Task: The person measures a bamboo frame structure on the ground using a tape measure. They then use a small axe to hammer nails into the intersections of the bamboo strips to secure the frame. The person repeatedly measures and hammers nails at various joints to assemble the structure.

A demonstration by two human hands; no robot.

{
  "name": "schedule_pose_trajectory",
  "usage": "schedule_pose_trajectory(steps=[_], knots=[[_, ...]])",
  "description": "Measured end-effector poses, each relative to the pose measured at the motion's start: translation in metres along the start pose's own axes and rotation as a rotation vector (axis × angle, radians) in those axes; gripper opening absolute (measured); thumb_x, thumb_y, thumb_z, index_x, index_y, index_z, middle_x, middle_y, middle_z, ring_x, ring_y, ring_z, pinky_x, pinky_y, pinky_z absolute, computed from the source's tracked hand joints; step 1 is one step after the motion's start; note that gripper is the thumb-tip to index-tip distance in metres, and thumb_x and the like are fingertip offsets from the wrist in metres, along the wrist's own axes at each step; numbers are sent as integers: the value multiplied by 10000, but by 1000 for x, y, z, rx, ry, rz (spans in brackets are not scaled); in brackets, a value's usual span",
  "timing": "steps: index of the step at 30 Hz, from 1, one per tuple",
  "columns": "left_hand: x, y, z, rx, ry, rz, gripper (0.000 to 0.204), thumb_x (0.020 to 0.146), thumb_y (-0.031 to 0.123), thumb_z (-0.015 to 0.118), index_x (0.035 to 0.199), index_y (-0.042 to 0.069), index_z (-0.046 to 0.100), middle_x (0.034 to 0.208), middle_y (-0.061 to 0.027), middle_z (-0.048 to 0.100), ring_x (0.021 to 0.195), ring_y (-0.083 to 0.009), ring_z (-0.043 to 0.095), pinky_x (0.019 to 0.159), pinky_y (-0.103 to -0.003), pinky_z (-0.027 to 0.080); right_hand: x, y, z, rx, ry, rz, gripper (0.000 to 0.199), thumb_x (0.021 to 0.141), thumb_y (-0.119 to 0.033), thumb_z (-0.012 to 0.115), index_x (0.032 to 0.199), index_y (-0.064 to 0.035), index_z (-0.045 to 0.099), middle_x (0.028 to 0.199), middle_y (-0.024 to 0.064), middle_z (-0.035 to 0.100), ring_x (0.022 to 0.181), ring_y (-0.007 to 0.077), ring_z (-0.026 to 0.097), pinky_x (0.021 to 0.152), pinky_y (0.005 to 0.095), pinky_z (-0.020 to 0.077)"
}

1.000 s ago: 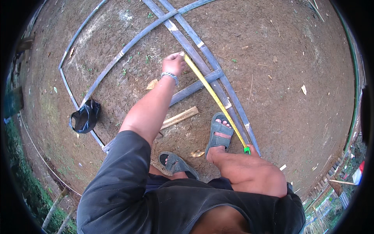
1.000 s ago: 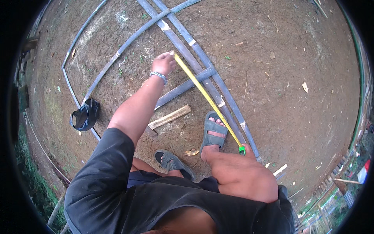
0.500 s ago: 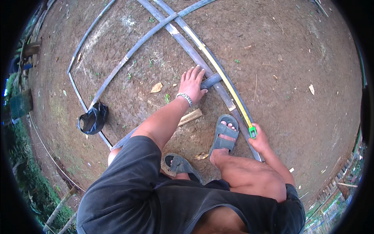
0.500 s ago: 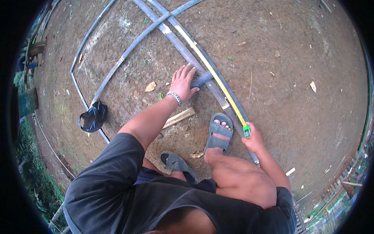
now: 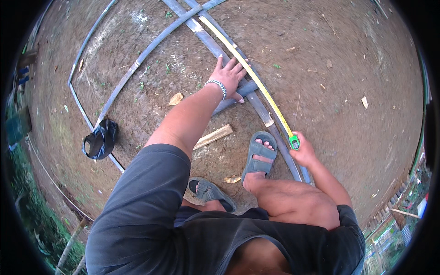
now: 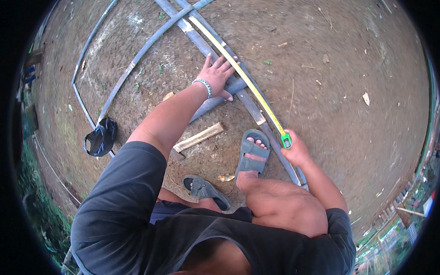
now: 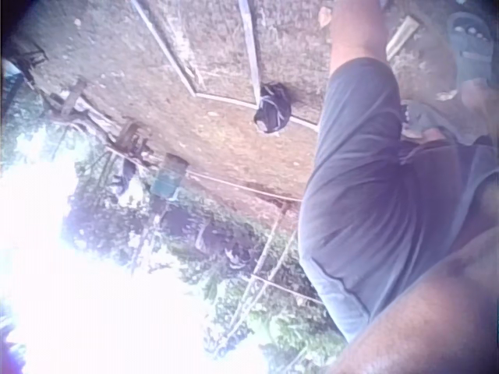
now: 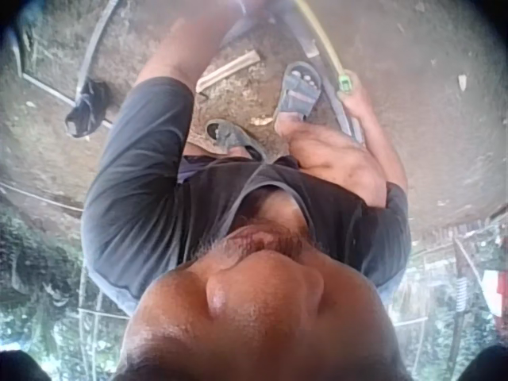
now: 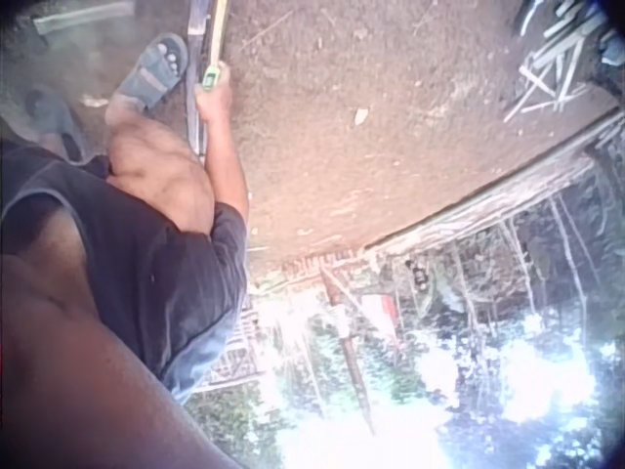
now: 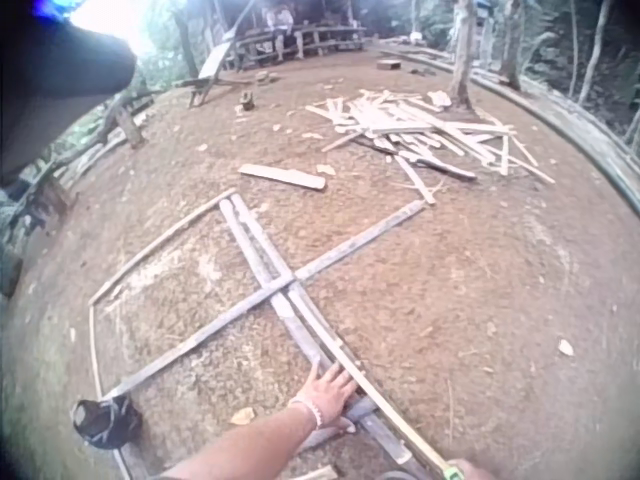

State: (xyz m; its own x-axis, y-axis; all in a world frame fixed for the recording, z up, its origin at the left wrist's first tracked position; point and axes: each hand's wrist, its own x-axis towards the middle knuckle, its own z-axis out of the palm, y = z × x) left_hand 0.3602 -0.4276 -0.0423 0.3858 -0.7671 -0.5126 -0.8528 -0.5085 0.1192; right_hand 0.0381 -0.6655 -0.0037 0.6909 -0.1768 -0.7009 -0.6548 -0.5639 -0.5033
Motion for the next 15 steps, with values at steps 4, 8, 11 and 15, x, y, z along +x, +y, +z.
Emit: schedule_pose_trajectory(steps=[4, 8, 11, 15], knots=[[8, 1, -7, 81, -46, 15, 1298, 641, 730, 782, 1627, 180, 142, 1693, -74, 146, 1554, -312, 142, 1240, -612, 104, 2, -2, 2, 34, -25, 50, 695, 729, -157, 668, 1391, -83, 470, 1126, 258, 653, 1080, 431, 637, 929, 459, 504], [12, 2, -15, 133, -75, 49, 1341, 617, 741, 792, 1632, 189, 110, 1695, -78, 126, 1555, -317, 137, 1231, -631, 113, 2, -10, -3, 44, -36, 113, 684, 727, -148, 663, 1382, -84, 475, 1094, 246, 659, 1053, 421, 645, 915, 455, 507], [15, 0, -7, 99, -40, 55, 1336, 624, 744, 784, 1631, 187, 106, 1699, -66, 111, 1558, -318, 125, 1223, -647, 118, 5, -4, -1, 75, 3, 10, 675, 728, -145, 659, 1376, -84, 481, 1099, 242, 658, 1056, 412, 647, 915, 451, 507], [7, -2, 7, 14, 25, 39, 1296, 653, 751, 750, 1623, 140, 144, 1693, -77, 144, 1561, -298, 122, 1233, -627, 111, 8, -9, -3, 69, -12, 10, 672, 730, -147, 657, 1377, -82, 484, 1116, 238, 658, 1066, 406, 647, 921, 446, 506]])
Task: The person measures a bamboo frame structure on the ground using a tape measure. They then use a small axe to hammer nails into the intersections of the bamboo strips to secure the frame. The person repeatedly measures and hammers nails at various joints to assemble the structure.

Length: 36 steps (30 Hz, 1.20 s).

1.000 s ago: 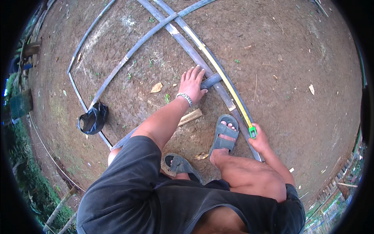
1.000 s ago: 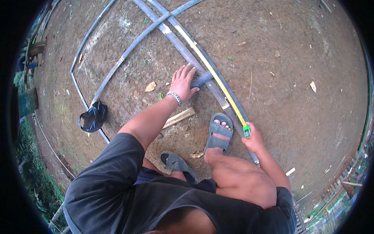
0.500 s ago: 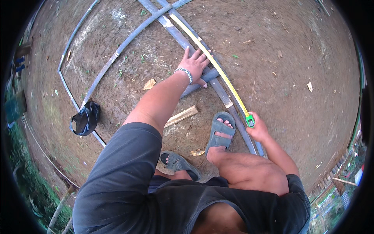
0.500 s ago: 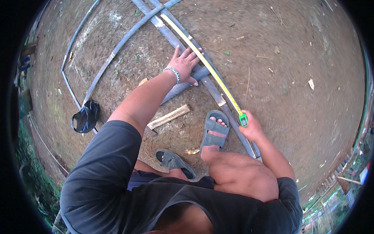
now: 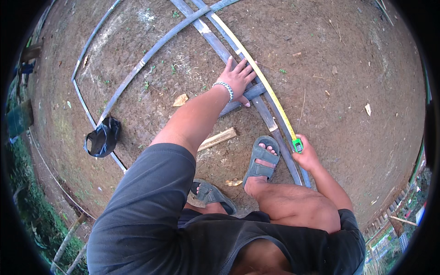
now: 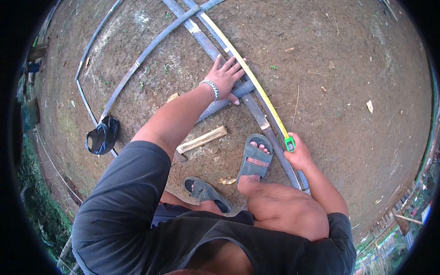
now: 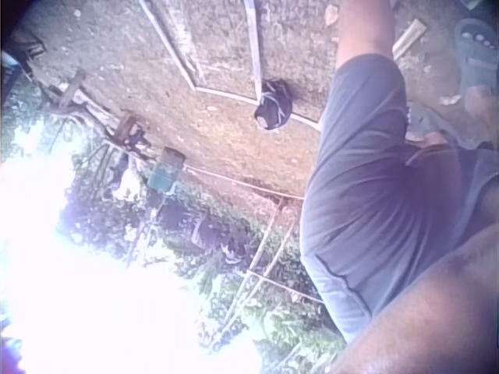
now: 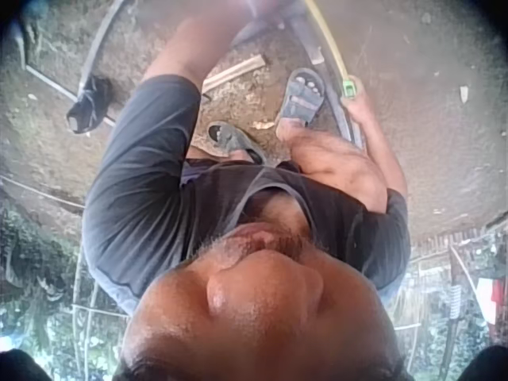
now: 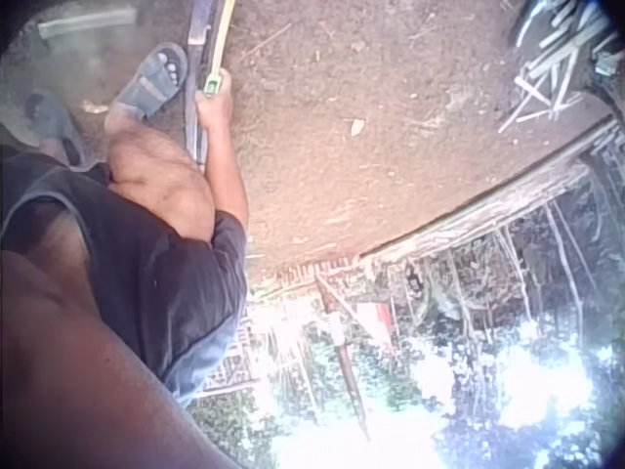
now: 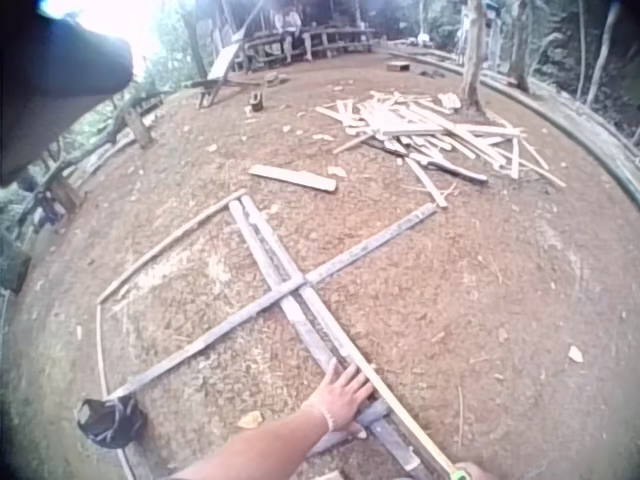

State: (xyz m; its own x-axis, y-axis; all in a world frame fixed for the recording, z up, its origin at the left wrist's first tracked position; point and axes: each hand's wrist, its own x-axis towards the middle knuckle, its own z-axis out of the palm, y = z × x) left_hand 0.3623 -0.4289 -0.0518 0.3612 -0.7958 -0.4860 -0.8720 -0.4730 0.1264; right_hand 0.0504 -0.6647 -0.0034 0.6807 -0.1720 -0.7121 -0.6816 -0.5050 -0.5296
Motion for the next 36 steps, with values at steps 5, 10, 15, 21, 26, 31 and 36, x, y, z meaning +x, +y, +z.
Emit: schedule_pose_trajectory(steps=[5, 10, 15, 21, 26, 31, 36], knots=[[-18, 6, 19, -72, 135, -109, 1224, 699, 769, 687, 1598, 82, 222, 1674, -101, 205, 1561, -280, 132, 1247, -579, 114, 7, 0, 2, -5, -4, -18, 682, 734, -152, 659, 1389, -87, 480, 1126, 240, 658, 1071, 405, 648, 919, 446, 506], [-26, 12, 28, -110, 148, -155, 1104, 771, 724, 665, 1587, 99, 265, 1662, -105, 232, 1550, -275, 170, 1244, -568, 137, 20, 0, 7, 11, -43, 26, 688, 735, -158, 666, 1392, -87, 477, 1116, 244, 660, 1068, 408, 650, 914, 446, 506], [-27, 19, 30, -132, 156, -153, 1015, 819, 674, 665, 1579, 116, 289, 1659, -102, 241, 1545, -271, 187, 1245, -556, 154, 27, 9, 9, 42, -38, -11, 691, 730, -159, 671, 1389, -85, 477, 1106, 243, 660, 1057, 407, 653, 910, 441, 507], [-27, 20, 21, -140, 145, -177, 1026, 812, 674, 678, 1581, 118, 287, 1663, -101, 229, 1545, -275, 189, 1246, -558, 150, 31, 6, 8, 21, -38, 4, 685, 725, -159, 684, 1376, -91, 482, 1070, 232, 663, 1025, 395, 663, 897, 435, 510], [-21, 27, 18, -111, 146, -213, 1058, 813, 723, 637, 1599, 127, 255, 1676, -99, 196, 1545, -301, 179, 1235, -585, 147, 33, 16, 9, 63, -51, -24, 685, 734, -165, 685, 1383, -95, 478, 1057, 238, 666, 1011, 390, 666, 879, 437, 514], [-18, 31, 16, -90, 142, -224, 1022, 848, 714, 598, 1605, 127, 242, 1676, -93, 200, 1540, -326, 181, 1230, -590, 160, 36, 18, 8, 51, -48, -21, 697, 735, -172, 685, 1393, -92, 471, 1067, 243, 669, 1017, 392, 668, 884, 437, 515], [-16, 30, 21, -85, 160, -222, 973, 876, 679, 586, 1604, 130, 246, 1672, -83, 215, 1529, -323, 209, 1226, -585, 176, 37, 16, 7, 19, -35, -35, 688, 729, -173, 683, 1380, -87, 479, 1091, 257, 665, 1036, 402, 664, 893, 441, 514]])
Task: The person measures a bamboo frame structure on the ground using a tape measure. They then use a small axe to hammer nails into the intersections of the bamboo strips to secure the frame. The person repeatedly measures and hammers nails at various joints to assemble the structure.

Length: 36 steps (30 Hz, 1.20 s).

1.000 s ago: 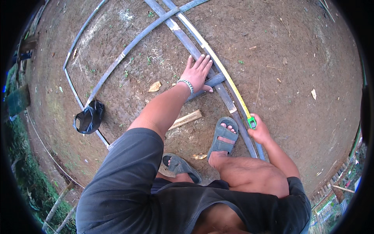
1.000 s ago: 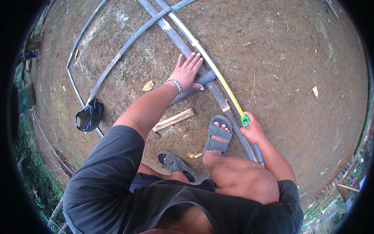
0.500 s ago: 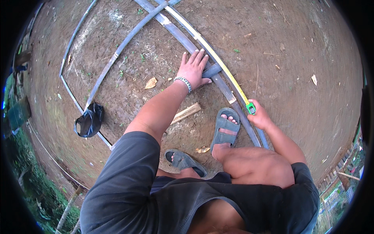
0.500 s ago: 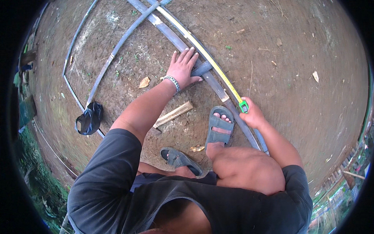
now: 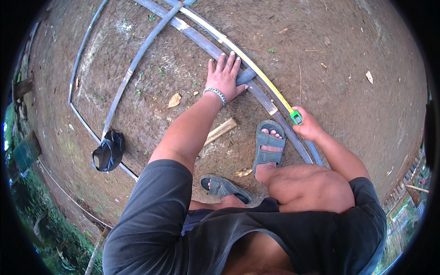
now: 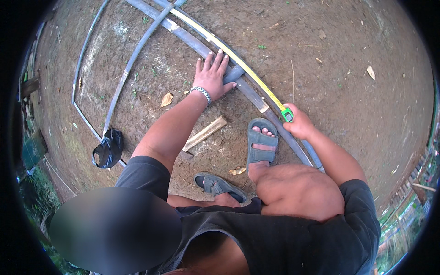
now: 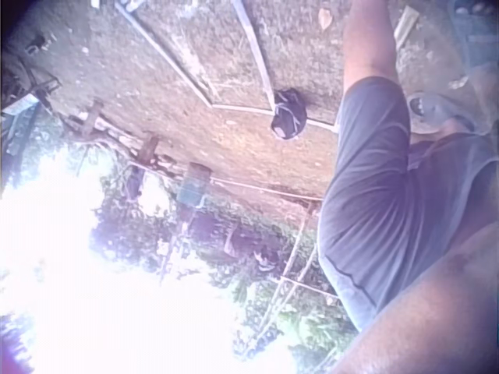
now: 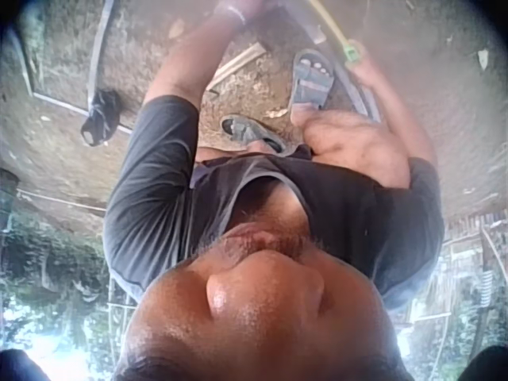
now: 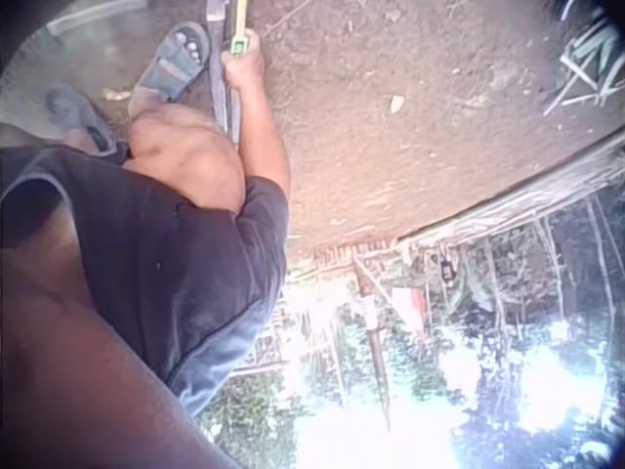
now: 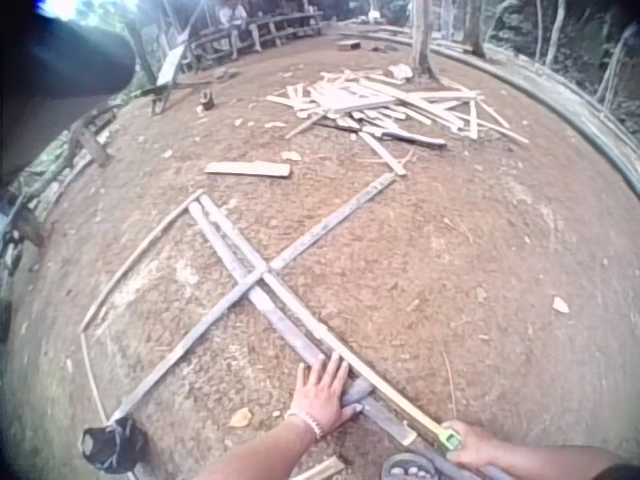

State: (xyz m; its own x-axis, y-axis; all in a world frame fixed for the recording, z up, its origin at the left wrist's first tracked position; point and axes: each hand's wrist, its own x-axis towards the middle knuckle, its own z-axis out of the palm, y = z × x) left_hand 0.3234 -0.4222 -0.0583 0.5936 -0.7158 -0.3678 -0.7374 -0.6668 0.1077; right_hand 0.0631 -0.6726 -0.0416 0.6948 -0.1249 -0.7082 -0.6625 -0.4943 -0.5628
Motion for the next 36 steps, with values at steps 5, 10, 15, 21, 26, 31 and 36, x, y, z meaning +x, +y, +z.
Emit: schedule_pose_trajectory(steps=[5, 10, 15, 21, 26, 31, 36], knots=[[0, -3, 1, 3, 15, 8, 953, 877, 676, 585, 1598, 140, 268, 1665, -73, 240, 1524, -317, 222, 1217, -573, 202, 0, -6, -1, -9, -10, 9, 679, 726, -170, 680, 1370, -80, 483, 1102, 265, 663, 1046, 410, 662, 900, 442, 512], [0, -4, 2, -3, 20, 15, 931, 879, 672, 587, 1591, 149, 292, 1659, -66, 257, 1519, -307, 234, 1210, -566, 213, 1, -2, -1, -21, -15, 8, 686, 731, -172, 684, 1378, -80, 476, 1104, 269, 662, 1049, 414, 660, 902, 442, 511], [1, -7, 4, -14, 30, 15, 914, 881, 666, 591, 1588, 163, 304, 1660, -54, 259, 1514, -299, 245, 1209, -569, 211, 1, -4, 0, -24, -21, 13, 690, 736, -173, 681, 1387, -81, 472, 1121, 276, 660, 1062, 423, 654, 912, 445, 510], [2, -11, 2, -3, 17, 15, 882, 888, 666, 581, 1584, 189, 323, 1660, -28, 261, 1510, -270, 255, 1208, -568, 211, 1, -10, -1, -35, -27, 56, 689, 741, -188, 677, 1391, -86, 472, 1131, 279, 658, 1067, 427, 651, 917, 448, 508], [3, -13, 4, -4, 24, 19, 866, 891, 662, 578, 1577, 190, 341, 1655, -17, 275, 1503, -254, 268, 1204, -563, 215, 0, -16, -3, -38, -42, 91, 689, 743, -194, 681, 1390, -86, 471, 1130, 277, 658, 1068, 425, 651, 923, 446, 508], [4, -15, 8, -8, 39, 29, 845, 896, 653, 575, 1574, 203, 349, 1652, -8, 283, 1499, -251, 276, 1201, -567, 219, 1, -15, -2, -24, -48, 74, 689, 743, -183, 689, 1388, -83, 470, 1149, 271, 655, 1079, 425, 647, 932, 443, 505], [4, -17, 11, -11, 69, 33, 834, 890, 650, 586, 1564, 212, 362, 1642, -15, 301, 1493, -269, 284, 1191, -572, 237, 2, -10, 1, -22, -39, 59, 683, 743, -177, 690, 1384, -80, 472, 1153, 270, 654, 1087, 428, 643, 934, 446, 504]])
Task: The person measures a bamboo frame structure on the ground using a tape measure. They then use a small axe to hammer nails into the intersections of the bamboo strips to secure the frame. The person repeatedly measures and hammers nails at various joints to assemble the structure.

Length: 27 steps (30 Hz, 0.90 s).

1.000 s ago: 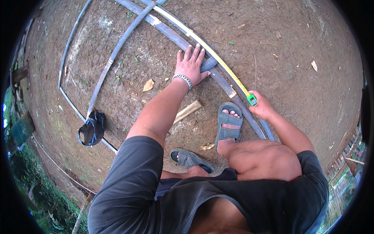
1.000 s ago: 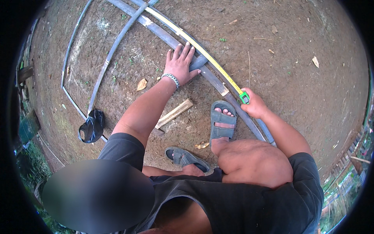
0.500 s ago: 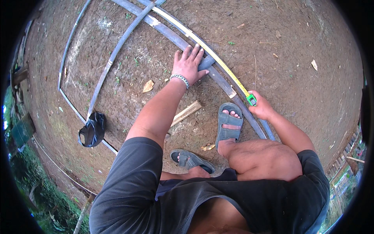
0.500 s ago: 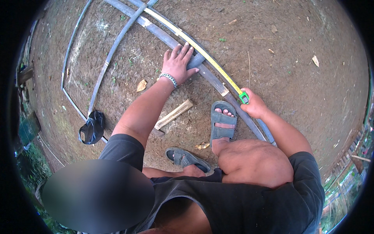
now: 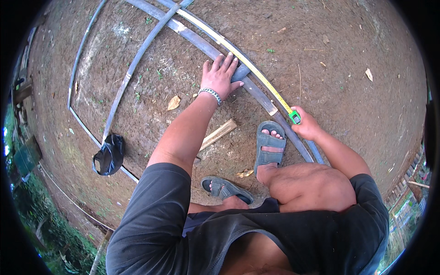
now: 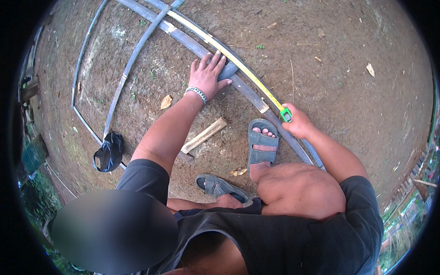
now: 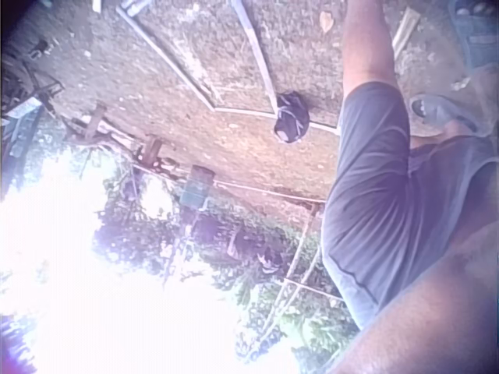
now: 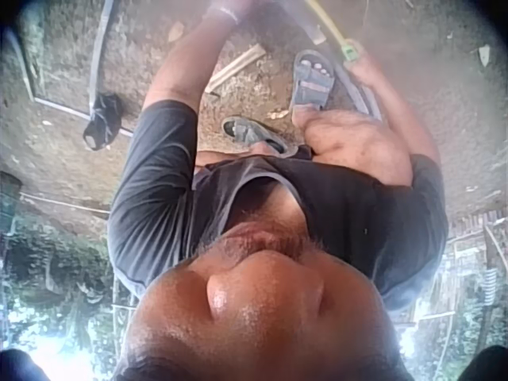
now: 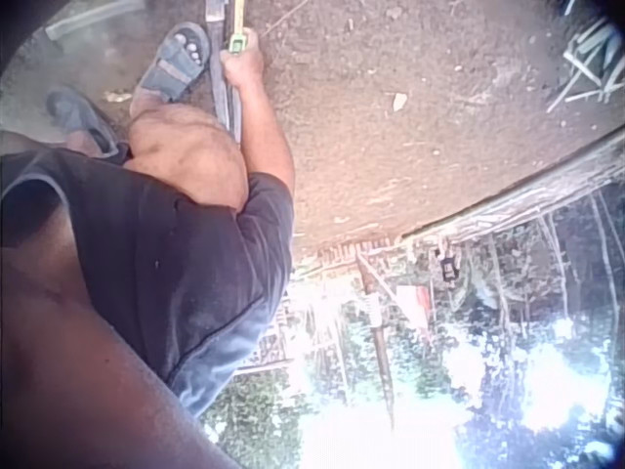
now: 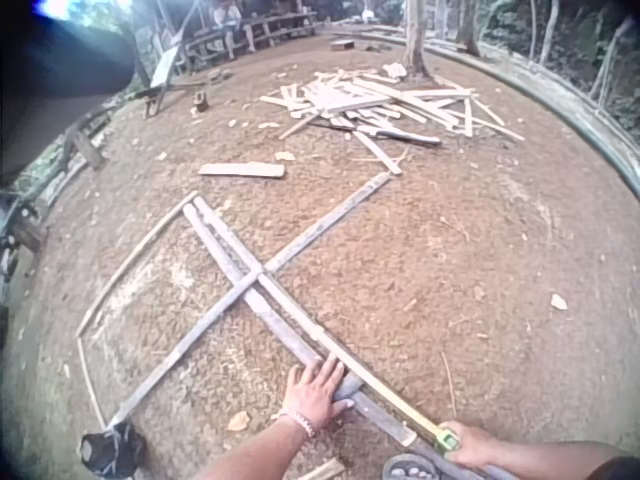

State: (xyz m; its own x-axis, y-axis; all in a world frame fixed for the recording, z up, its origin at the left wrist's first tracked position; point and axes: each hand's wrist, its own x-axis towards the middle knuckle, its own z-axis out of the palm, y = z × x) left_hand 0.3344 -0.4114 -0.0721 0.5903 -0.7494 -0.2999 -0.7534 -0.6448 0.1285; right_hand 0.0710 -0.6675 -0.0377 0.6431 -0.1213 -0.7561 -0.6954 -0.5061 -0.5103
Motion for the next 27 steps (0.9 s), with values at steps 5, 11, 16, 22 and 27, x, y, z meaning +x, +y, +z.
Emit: schedule_pose_trajectory(steps=[5, 11, 16, 22, 27], knots=[[0, 0, -2, 2, -2, 4, 829, 891, 653, 579, 1561, 213, 368, 1638, -11, 308, 1488, -264, 292, 1188, -569, 239, 1, 1, 2, -12, 7, -12, 676, 741, -178, 692, 1375, -81, 477, 1150, 270, 654, 1081, 430, 645, 925, 453, 506], [1, -1, -1, 6, -15, 5, 815, 901, 653, 563, 1563, 220, 365, 1642, -2, 299, 1492, -255, 286, 1187, -568, 241, 2, 3, 3, 2, 4, -10, 679, 738, -175, 693, 1374, -79, 474, 1143, 271, 655, 1083, 431, 645, 922, 457, 507], [0, -1, 0, 16, 10, 4, 803, 906, 650, 556, 1558, 218, 371, 1634, -10, 315, 1481, -260, 301, 1183, -562, 248, 3, 4, 4, 5, 7, -23, 685, 738, -175, 696, 1378, -79, 470, 1145, 272, 654, 1088, 431, 644, 926, 454, 505], [1, -1, 1, 16, 19, 10, 791, 913, 643, 552, 1557, 221, 372, 1632, -12, 320, 1478, -259, 307, 1179, -561, 254, 2, 4, 4, 1, 6, -19, 681, 737, -173, 694, 1374, -73, 472, 1138, 273, 655, 1083, 431, 644, 925, 454, 504], [1, -3, 2, 23, 35, 20, 775, 919, 631, 554, 1554, 223, 378, 1627, -11, 334, 1469, -255, 323, 1171, -548, 265, 3, 4, 4, -10, 23, -26, 679, 735, -176, 696, 1369, -73, 477, 1130, 275, 656, 1077, 433, 644, 919, 457, 505]])
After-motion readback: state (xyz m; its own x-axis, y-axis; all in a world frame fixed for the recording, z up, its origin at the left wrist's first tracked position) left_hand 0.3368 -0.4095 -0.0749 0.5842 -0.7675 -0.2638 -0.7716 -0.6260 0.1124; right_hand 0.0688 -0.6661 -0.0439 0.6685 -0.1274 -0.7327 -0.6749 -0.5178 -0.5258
